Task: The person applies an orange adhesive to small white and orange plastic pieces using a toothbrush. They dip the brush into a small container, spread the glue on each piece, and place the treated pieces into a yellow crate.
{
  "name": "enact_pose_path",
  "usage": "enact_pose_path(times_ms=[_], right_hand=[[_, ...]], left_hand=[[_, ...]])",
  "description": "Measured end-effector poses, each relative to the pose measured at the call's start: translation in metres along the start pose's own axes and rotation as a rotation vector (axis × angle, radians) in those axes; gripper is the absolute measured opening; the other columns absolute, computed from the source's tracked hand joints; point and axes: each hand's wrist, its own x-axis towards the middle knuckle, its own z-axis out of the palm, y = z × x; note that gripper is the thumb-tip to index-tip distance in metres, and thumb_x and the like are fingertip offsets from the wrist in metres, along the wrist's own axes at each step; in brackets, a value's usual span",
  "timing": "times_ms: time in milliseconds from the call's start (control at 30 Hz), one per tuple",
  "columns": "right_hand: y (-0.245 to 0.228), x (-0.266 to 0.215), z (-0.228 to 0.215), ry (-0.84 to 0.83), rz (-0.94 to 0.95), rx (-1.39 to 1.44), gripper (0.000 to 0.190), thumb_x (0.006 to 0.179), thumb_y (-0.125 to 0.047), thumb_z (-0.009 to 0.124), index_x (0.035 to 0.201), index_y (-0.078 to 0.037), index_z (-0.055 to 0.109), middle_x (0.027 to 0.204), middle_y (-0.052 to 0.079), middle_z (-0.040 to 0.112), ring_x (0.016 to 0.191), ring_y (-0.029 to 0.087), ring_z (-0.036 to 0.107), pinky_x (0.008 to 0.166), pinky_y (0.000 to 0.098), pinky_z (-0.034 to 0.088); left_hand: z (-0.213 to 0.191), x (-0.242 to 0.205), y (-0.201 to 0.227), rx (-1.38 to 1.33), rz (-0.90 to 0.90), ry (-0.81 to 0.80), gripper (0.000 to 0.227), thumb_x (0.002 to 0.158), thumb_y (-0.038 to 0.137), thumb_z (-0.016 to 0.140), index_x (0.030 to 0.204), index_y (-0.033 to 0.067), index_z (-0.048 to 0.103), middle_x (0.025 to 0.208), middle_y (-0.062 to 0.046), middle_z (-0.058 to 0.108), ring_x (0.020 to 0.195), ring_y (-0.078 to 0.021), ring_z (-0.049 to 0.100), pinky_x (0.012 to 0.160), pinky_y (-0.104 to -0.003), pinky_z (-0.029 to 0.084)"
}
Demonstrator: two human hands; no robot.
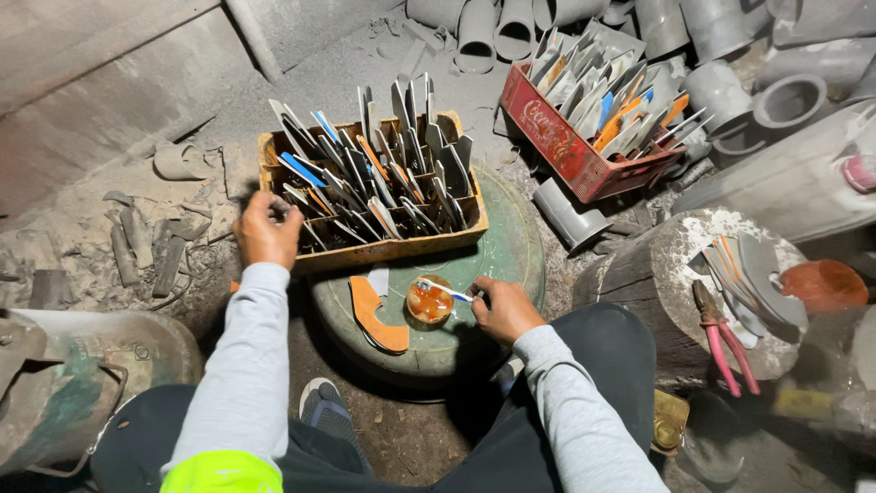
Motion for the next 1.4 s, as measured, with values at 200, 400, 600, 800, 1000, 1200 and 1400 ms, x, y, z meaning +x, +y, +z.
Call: enact_pose_path(times_ms=[200, 400, 600, 800, 1000, 1200, 1400], right_hand=[[0.0, 0.002, 0.005, 0.0, -0.039, -0.005, 0.021, 0.086, -0.018, 0.063, 0.102, -0.008, 0.073, 0.086, 0.026, 0.071, 0.085, 0.046, 0.069, 0.081, 0.05, 0.054], [0.001, 0.003, 0.007, -0.032, -0.022, -0.002, 0.021, 0.087, -0.018, 0.063, 0.103, -0.008, 0.072, 0.088, 0.025, 0.072, 0.087, 0.045, 0.069, 0.083, 0.0495, 0.054], [0.0, 0.006, 0.012, -0.033, -0.052, -0.012, 0.021, 0.086, -0.016, 0.063, 0.102, -0.007, 0.073, 0.09, 0.025, 0.072, 0.088, 0.045, 0.069, 0.083, 0.0495, 0.054], [-0.007, 0.01, 0.005, -0.042, -0.069, 0.018, 0.022, 0.086, -0.016, 0.062, 0.104, -0.007, 0.072, 0.091, 0.025, 0.072, 0.089, 0.045, 0.07, 0.084, 0.0487, 0.055], [-0.011, 0.008, 0.009, -0.062, -0.042, 0.011, 0.022, 0.087, -0.016, 0.062, 0.105, -0.007, 0.072, 0.09, 0.025, 0.072, 0.089, 0.045, 0.069, 0.083, 0.0491, 0.054], [-0.013, 0.012, 0.007, -0.052, -0.08, 0.022, 0.021, 0.087, -0.015, 0.062, 0.103, -0.007, 0.072, 0.09, 0.025, 0.072, 0.09, 0.045, 0.069, 0.083, 0.0491, 0.055], [-0.013, 0.009, 0.009, -0.069, -0.083, 0.007, 0.02, 0.088, -0.016, 0.062, 0.103, -0.007, 0.071, 0.089, 0.025, 0.071, 0.089, 0.045, 0.069, 0.083, 0.0498, 0.054]], left_hand=[[0.0, 0.011, -0.01, 0.044, 0.182, 0.052, 0.018, 0.084, 0.018, 0.079, 0.092, 0.0061, 0.068, 0.093, -0.017, 0.076, 0.091, -0.0368, 0.07, 0.085, -0.049, 0.054], [0.007, 0.024, -0.017, -0.007, 0.077, 0.047, 0.02, 0.085, 0.023, 0.077, 0.092, 0.0076, 0.067, 0.093, -0.017, 0.073, 0.088, -0.0342, 0.069, 0.087, -0.047, 0.054], [0.027, 0.038, -0.039, 0.11, 0.188, 0.154, 0.021, 0.083, 0.019, 0.082, 0.091, 0.0061, 0.068, 0.079, -0.015, 0.074, 0.075, -0.0368, 0.064, 0.08, -0.05, 0.051], [0.034, 0.056, -0.05, -0.073, -0.001, 0.166, 0.015, 0.087, 0.017, 0.075, 0.091, 0.0078, 0.065, 0.076, -0.009, 0.069, 0.067, -0.0238, 0.066, 0.07, -0.04, 0.054], [0.026, 0.058, -0.029, -0.002, 0.073, 0.092, 0.022, 0.084, 0.016, 0.079, 0.087, 0.0067, 0.06, 0.073, -0.008, 0.063, 0.066, -0.0254, 0.061, 0.066, -0.044, 0.051], [0.027, 0.026, -0.028, -0.06, -0.023, 0.123, 0.019, 0.09, 0.013, 0.074, 0.09, 0.0066, 0.056, 0.079, -0.008, 0.065, 0.073, -0.025, 0.063, 0.072, -0.043, 0.052], [0.049, 0.011, -0.036, -0.072, 0.129, 0.329, 0.007, 0.101, 0.014, 0.072, 0.102, 0.0088, 0.068, 0.096, -0.011, 0.075, 0.088, -0.0311, 0.069, 0.087, -0.044, 0.052]])
